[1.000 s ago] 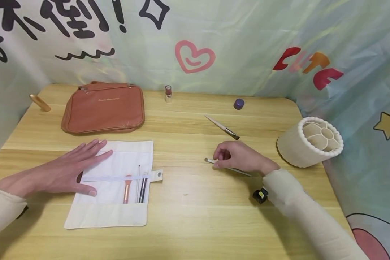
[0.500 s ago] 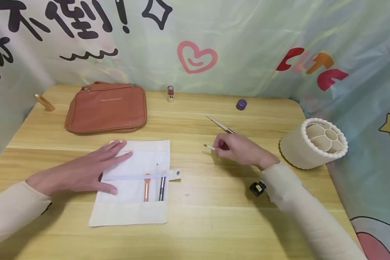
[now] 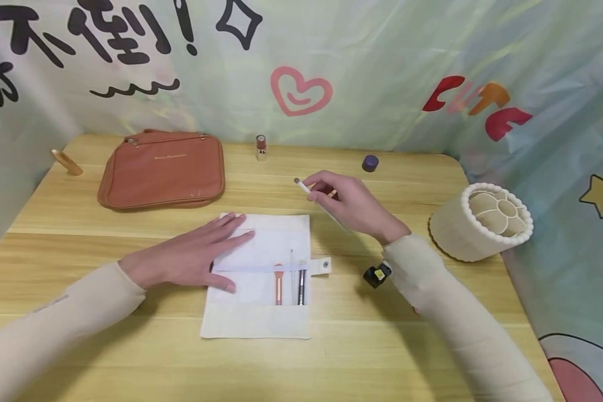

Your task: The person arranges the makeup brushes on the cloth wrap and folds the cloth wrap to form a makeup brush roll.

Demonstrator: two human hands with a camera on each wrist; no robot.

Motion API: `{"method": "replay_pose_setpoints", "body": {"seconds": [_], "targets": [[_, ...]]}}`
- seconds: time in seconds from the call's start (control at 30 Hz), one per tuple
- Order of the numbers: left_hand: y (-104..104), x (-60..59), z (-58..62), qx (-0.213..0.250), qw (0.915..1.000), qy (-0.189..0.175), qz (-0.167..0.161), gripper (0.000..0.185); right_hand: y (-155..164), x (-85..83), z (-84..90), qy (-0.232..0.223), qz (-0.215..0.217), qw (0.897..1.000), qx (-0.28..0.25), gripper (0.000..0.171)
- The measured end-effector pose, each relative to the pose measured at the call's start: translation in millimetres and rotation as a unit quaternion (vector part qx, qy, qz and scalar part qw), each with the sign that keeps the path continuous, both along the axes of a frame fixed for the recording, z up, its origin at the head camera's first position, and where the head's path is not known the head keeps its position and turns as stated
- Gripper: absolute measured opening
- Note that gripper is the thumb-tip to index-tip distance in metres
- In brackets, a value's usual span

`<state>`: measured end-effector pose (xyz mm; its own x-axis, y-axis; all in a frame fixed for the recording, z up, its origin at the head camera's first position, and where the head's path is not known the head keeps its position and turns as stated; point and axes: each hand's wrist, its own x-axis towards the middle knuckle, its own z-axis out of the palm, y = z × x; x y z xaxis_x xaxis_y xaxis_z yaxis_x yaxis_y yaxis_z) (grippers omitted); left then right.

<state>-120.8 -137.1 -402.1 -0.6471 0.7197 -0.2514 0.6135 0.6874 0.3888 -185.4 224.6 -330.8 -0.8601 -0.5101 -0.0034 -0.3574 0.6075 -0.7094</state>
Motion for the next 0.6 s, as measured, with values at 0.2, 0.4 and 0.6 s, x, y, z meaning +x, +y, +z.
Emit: {"method": "replay_pose_setpoints", "body": {"seconds": [0.2, 0.4, 0.6], "targets": [[26.7, -11.4, 4.0, -0.02, 0.9998, 0.0, -0.001, 0.111, -23.5, -1.8, -2.5, -0.015, 0.003, 0.999, -0.034, 0.041], [36.3, -22.0, 6.7, -0.023, 0.9997, -0.003, -0.002, 0.11, -40.7, -8.6, -11.2, -0.077, 0.014, 0.99, -0.117, 0.053], [41.0, -28.8, 6.4, -0.023, 0.9997, -0.009, -0.007, 0.11, -47.0, -13.2, -32.1, -0.155, -0.011, 0.973, -0.169, 0.051]]}}
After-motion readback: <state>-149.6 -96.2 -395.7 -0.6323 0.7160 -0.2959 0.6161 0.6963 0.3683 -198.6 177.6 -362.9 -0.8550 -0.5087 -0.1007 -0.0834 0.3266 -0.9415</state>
